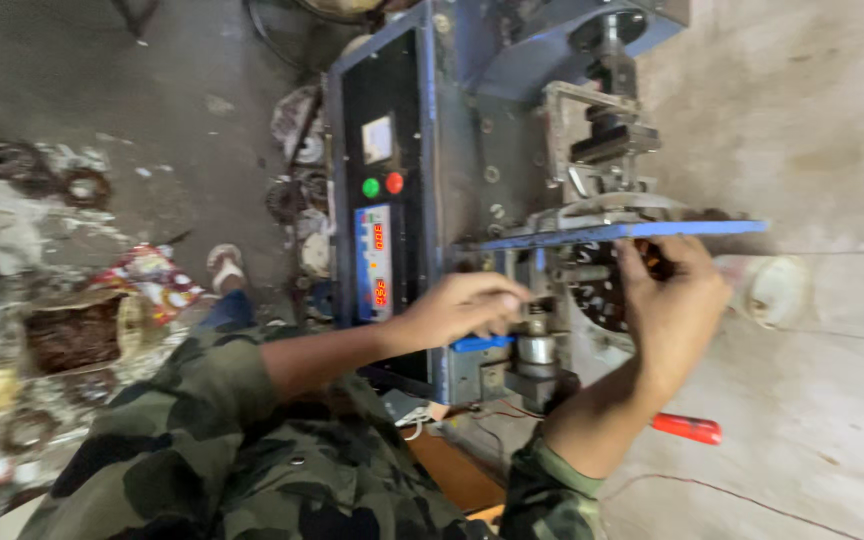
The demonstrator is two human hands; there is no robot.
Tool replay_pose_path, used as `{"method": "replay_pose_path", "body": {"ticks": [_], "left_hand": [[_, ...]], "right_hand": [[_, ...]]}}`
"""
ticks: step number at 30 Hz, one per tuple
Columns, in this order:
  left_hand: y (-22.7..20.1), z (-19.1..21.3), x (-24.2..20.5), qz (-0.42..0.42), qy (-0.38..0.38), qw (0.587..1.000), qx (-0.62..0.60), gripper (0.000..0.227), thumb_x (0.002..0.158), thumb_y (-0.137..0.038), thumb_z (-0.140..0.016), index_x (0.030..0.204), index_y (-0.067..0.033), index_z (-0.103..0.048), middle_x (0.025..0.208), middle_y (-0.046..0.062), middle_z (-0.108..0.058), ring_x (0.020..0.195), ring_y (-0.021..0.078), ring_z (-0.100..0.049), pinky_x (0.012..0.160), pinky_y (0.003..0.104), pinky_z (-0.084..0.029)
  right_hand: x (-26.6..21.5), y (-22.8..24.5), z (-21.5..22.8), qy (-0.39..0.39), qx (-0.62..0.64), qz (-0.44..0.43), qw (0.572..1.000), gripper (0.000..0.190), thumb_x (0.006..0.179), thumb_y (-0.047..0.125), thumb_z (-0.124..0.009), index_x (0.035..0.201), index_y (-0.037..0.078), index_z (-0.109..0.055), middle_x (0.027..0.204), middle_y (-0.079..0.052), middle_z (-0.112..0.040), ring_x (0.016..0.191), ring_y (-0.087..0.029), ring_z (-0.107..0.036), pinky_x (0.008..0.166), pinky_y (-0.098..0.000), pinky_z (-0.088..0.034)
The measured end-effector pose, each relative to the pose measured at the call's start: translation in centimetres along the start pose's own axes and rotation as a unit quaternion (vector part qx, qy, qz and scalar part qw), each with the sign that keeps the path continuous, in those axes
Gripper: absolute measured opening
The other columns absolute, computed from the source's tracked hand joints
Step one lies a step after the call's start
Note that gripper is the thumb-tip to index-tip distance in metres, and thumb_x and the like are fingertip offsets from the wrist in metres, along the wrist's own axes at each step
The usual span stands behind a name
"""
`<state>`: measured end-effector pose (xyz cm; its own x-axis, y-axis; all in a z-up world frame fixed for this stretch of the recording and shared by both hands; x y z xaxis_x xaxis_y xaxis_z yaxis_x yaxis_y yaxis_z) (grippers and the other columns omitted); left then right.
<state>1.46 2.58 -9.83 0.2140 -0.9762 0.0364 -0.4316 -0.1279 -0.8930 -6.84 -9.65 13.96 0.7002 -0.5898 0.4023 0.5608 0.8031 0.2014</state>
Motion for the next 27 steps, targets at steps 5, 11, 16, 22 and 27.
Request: {"method": "replay_pose_path", "body": {"ticks": [5,11,16,22,27], "left_hand": [[3.8,11.3,-2.8,-0.048,-0.415,0.813,0.406,0.047,0.103,-0.034,-0.06,0.14,-0.0043,-0.054,0.14,0.02,-0.057,0.133,0.0365,-0.051,0.113,0.046,-0.041],[9.8,16.6,-1.2,-0.057,-0.373,0.844,0.382,0.06,0.11,-0.045,-0.044,0.15,0.0002,-0.047,0.149,0.024,-0.049,0.137,0.0429,-0.045,0.115,0.05,-0.033],[9.5,18.7,-1.1,0.05,-0.357,0.83,0.427,0.05,0.106,-0.047,-0.04,0.137,-0.0164,-0.064,0.141,0.009,-0.062,0.127,0.0392,-0.053,0.109,0.049,-0.042],[5.6,19.8,-1.3,0.082,-0.318,0.839,0.433,0.046,0.109,-0.048,-0.043,0.125,-0.0156,-0.072,0.137,0.01,-0.064,0.121,0.0398,-0.055,0.105,0.051,-0.045],[1.2,14.8,-1.9,-0.071,-0.45,0.815,0.359,0.034,0.108,-0.036,-0.055,0.121,-0.0078,-0.07,0.119,0.015,-0.067,0.111,0.0317,-0.062,0.099,0.045,-0.049]], "right_hand": [[-0.6,-1.2,-0.1,0.014,0.001,0.019,1.0,0.022,0.092,0.007,-0.086,0.108,-0.003,-0.075,0.098,-0.017,-0.071,0.084,-0.028,-0.067,0.083,-0.0365,-0.052],[-0.8,-1.4,-0.2,0.014,0.013,-0.022,1.0,0.021,0.092,0.006,-0.086,0.108,-0.002,-0.075,0.094,-0.016,-0.072,0.079,-0.026,-0.067,0.082,-0.0356,-0.051],[-0.3,-0.9,-0.2,0.006,0.01,0.012,1.0,0.023,0.091,0.008,-0.085,0.11,-0.001,-0.076,0.098,-0.017,-0.072,0.084,-0.028,-0.069,0.081,-0.0356,-0.053],[-0.1,0.3,0.0,0.011,0.01,-0.013,1.0,0.022,0.091,0.01,-0.083,0.109,0.001,-0.076,0.099,-0.016,-0.073,0.082,-0.028,-0.069,0.077,-0.0362,-0.051],[0.1,1.4,0.2,0.01,0.008,-0.024,1.0,0.023,0.089,0.01,-0.083,0.109,0.001,-0.076,0.097,-0.015,-0.073,0.08,-0.028,-0.068,0.077,-0.0363,-0.051]]}}
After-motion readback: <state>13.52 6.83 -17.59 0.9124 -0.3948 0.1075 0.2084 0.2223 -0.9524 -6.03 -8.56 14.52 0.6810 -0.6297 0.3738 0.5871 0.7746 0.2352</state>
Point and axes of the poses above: each hand's wrist, its own x-axis towards the middle knuckle, its own z-axis out of the back of the hand, y = z × x, the point moved 1 cm from there along x, towards the middle knuckle
